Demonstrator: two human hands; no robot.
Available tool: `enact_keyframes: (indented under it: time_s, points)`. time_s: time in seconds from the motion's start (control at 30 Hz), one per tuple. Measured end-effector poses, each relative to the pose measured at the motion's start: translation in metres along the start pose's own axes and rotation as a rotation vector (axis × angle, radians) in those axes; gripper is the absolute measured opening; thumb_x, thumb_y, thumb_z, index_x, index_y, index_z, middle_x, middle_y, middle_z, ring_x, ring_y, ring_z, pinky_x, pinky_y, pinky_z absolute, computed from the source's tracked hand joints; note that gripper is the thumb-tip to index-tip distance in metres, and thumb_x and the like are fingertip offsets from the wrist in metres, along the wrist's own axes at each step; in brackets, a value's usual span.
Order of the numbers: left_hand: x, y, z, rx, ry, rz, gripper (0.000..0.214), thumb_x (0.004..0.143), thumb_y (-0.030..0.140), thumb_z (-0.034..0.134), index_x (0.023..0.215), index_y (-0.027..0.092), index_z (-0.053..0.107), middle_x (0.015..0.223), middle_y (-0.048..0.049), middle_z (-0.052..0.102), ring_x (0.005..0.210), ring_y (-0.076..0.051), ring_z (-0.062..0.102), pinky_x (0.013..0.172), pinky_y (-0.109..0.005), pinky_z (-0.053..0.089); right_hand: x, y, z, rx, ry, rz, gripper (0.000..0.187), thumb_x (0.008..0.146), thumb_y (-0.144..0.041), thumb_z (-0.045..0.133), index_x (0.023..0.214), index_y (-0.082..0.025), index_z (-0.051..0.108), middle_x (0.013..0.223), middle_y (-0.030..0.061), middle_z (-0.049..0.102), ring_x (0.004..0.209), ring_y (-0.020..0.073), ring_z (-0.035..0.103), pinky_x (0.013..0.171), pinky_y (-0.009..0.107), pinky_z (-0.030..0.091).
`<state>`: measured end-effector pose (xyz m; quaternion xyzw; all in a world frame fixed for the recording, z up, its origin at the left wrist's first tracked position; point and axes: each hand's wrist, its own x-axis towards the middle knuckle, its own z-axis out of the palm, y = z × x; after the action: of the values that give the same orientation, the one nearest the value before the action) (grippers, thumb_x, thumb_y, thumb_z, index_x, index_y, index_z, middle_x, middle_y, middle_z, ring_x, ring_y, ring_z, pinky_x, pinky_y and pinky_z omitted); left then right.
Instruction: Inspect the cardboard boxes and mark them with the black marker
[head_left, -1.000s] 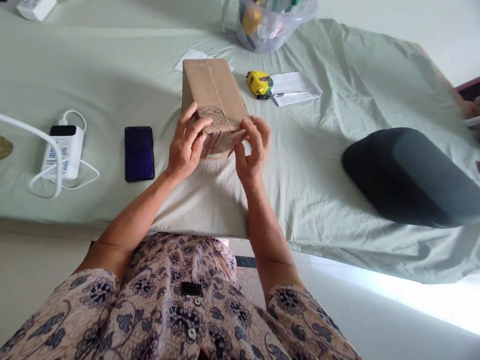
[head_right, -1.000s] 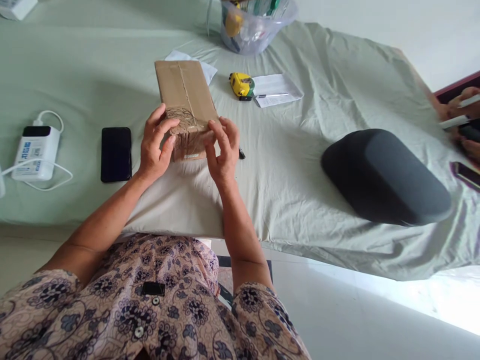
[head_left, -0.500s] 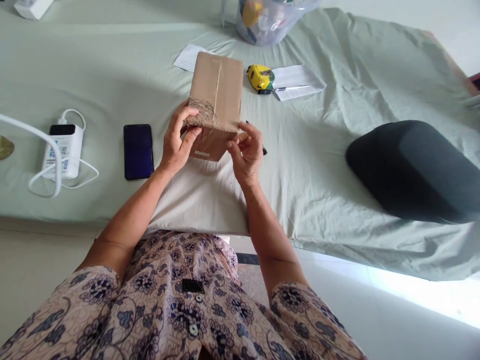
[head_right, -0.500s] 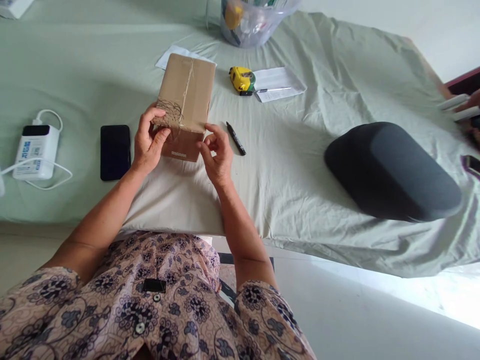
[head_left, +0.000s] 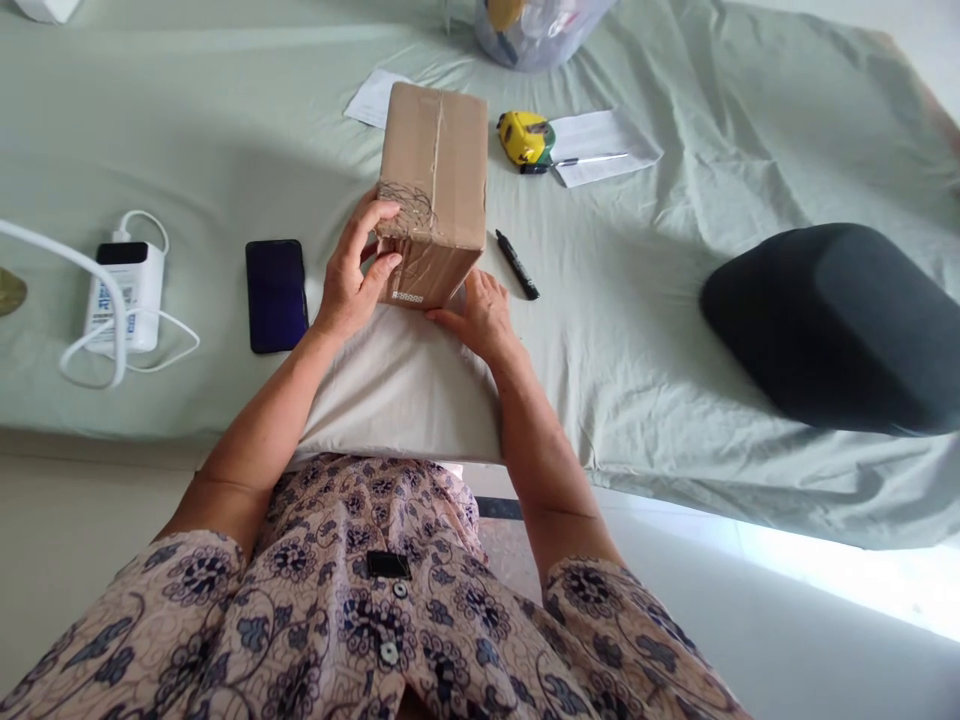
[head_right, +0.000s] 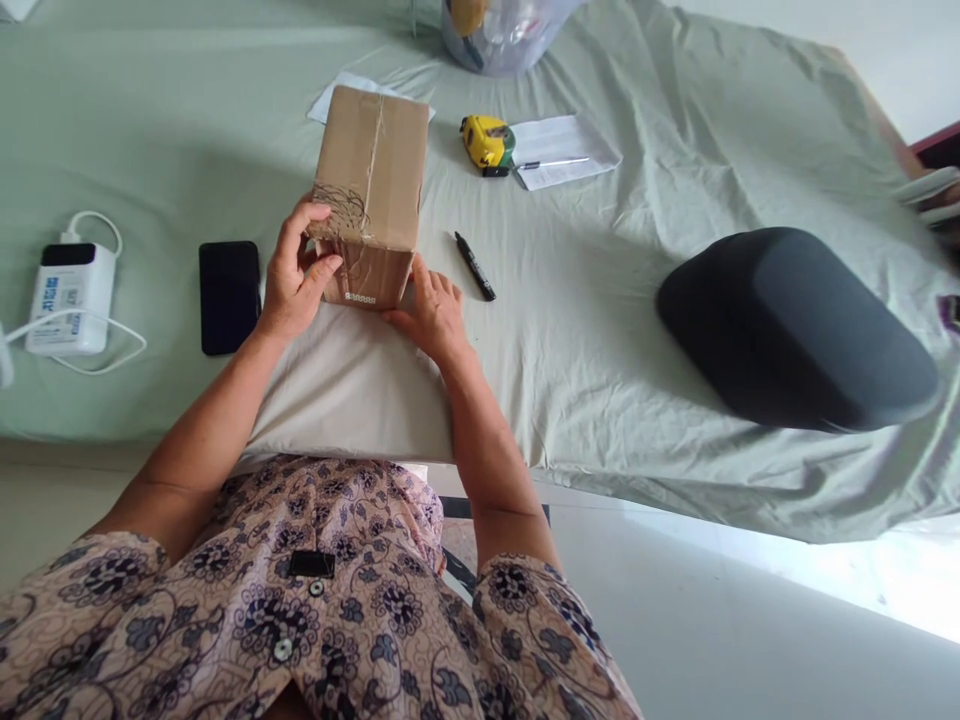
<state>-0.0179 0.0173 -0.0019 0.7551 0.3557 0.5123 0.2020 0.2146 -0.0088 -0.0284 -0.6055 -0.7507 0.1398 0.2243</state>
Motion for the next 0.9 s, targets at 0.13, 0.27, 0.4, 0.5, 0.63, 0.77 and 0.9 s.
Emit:
enact_keyframes:
  time_s: [0.13,0.27,0.4,0.5,0.63,0.77,0.9]
  points:
    - [-0.001,0.0,0.0,0.027,-0.027,0.003,0.058,0.103,0.067,0.041,0.15,0.035,0.042,0.155,-0.009,0.053,0.148,-0.029,0.05,0.119,-0.045,0.049,0.001,0.008,0.005,-0.011,0.02,-0.034,0.077,0.085,-0.048,0.065,0.153,-0.02,0.042,0.137,0.0183,0.067,0.131,0.0417,0.056,0.106,0.062,0.048]
    - [-0.002,0.0,-0.002,0.036,-0.043,0.0,0.057,0.104,0.066,0.038,0.151,0.034,0.041,0.158,-0.0085,0.052,0.15,-0.028,0.048,0.123,-0.045,0.045,0.001,0.012,0.001,0.028,0.006,-0.061,0.077,0.088,-0.053,0.063,0.154,-0.017,0.043,0.135,0.0189,0.068,0.129,0.0396,0.059,0.107,0.061,0.049]
    - [-0.004,0.001,-0.004,-0.02,-0.048,0.015,0.056,0.104,0.065,0.039,0.15,0.034,0.042,0.152,-0.0087,0.056,0.145,-0.028,0.054,0.121,-0.045,0.046,-0.002,0.006,-0.011,0.207,0.096,-0.134,0.104,0.086,-0.073,0.059,0.166,-0.02,0.017,0.149,0.0203,0.057,0.133,0.033,0.06,0.106,0.049,0.055]
    - [-0.005,0.004,-0.003,-0.054,-0.054,0.021,0.052,0.105,0.063,0.039,0.148,0.034,0.043,0.15,-0.008,0.058,0.142,-0.027,0.056,0.116,-0.042,0.051,-0.005,-0.003,-0.021,0.237,0.205,-0.164,0.103,0.092,-0.079,0.042,0.168,-0.027,-0.004,0.16,0.0206,0.043,0.135,0.0302,0.058,0.101,0.047,0.058]
    - [-0.006,0.011,-0.002,-0.078,-0.032,0.026,0.045,0.107,0.054,0.041,0.145,0.032,0.047,0.149,-0.0071,0.059,0.141,-0.024,0.057,0.115,-0.039,0.052,-0.009,-0.011,-0.029,0.067,0.336,-0.179,0.078,0.099,-0.069,0.029,0.167,-0.035,0.012,0.162,0.0164,0.037,0.143,0.0362,0.051,0.1,0.058,0.056]
    - [-0.007,0.014,-0.003,-0.056,-0.004,0.016,0.041,0.107,0.047,0.044,0.144,0.029,0.05,0.145,-0.0075,0.063,0.139,-0.024,0.059,0.117,-0.038,0.05,-0.013,-0.012,-0.026,-0.008,0.367,-0.144,0.06,0.101,-0.059,0.035,0.159,-0.044,0.034,0.156,0.0109,0.044,0.148,0.0365,0.046,0.108,0.059,0.052]
    - [-0.01,0.015,-0.004,-0.071,-0.015,-0.018,0.037,0.106,0.045,0.046,0.138,0.028,0.055,0.141,-0.0064,0.066,0.133,-0.023,0.064,0.116,-0.039,0.051,-0.013,-0.006,-0.025,-0.065,0.4,-0.091,0.06,0.101,-0.059,0.036,0.16,-0.045,0.035,0.155,0.0102,0.043,0.151,0.0385,0.042,0.111,0.061,0.05]
